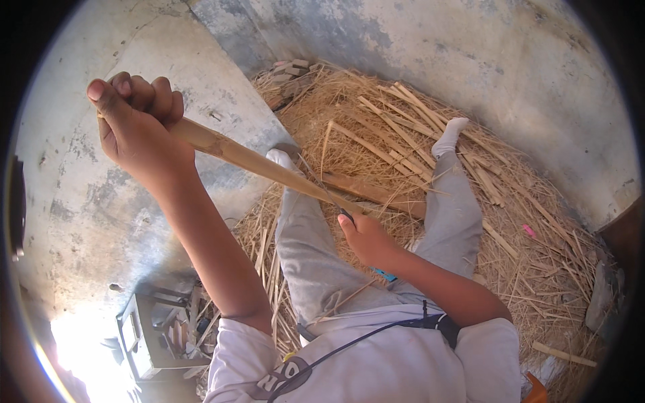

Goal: The person sits on a straw-covered floor and uses a knife to shave thin strips off a wooden stick. They hold the stick with one hand and scrape the blade along its length to remove the outer layer, occasionally switching to a utility knife for finer work.

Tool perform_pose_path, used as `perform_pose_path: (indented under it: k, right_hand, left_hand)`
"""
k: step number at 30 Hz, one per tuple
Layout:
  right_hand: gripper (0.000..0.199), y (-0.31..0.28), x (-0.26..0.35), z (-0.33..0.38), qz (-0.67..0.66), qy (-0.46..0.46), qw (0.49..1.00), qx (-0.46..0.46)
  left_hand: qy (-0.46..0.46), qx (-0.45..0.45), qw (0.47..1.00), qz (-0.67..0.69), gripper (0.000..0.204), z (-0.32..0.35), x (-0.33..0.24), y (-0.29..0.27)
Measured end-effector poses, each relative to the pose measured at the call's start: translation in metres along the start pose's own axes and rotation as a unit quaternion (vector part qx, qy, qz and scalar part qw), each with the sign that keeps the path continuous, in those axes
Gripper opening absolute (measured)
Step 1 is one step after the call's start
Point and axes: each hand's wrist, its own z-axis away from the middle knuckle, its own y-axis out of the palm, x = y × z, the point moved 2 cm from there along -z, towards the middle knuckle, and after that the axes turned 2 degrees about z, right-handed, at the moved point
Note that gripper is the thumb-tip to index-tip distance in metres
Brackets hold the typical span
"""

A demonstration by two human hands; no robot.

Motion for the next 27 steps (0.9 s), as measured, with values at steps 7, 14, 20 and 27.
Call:
perform_pose_path:
  k: [7,14,20,27]
  right_hand:
    - [0.042,-0.008,0.071,0.031,-0.008,-0.114,0.993,-0.004]
    - [0.039,0.037,-0.029,0.001,-0.079,-0.201,0.975,-0.043]
    - [0.033,0.041,0.006,0.019,-0.060,-0.204,0.977,-0.024]
    - [0.026,0.020,0.046,0.011,-0.029,-0.333,0.927,-0.170]
  left_hand:
    - [0.011,-0.002,0.999,-0.031,0.049,-0.005,0.004,-0.010]
    - [0.026,-0.036,0.997,-0.065,0.047,-0.012,0.012,-0.008]
    - [0.023,-0.119,0.987,-0.103,0.050,-0.039,0.032,-0.052]
    - [0.054,-0.170,0.964,-0.195,0.044,-0.035,0.033,-0.054]
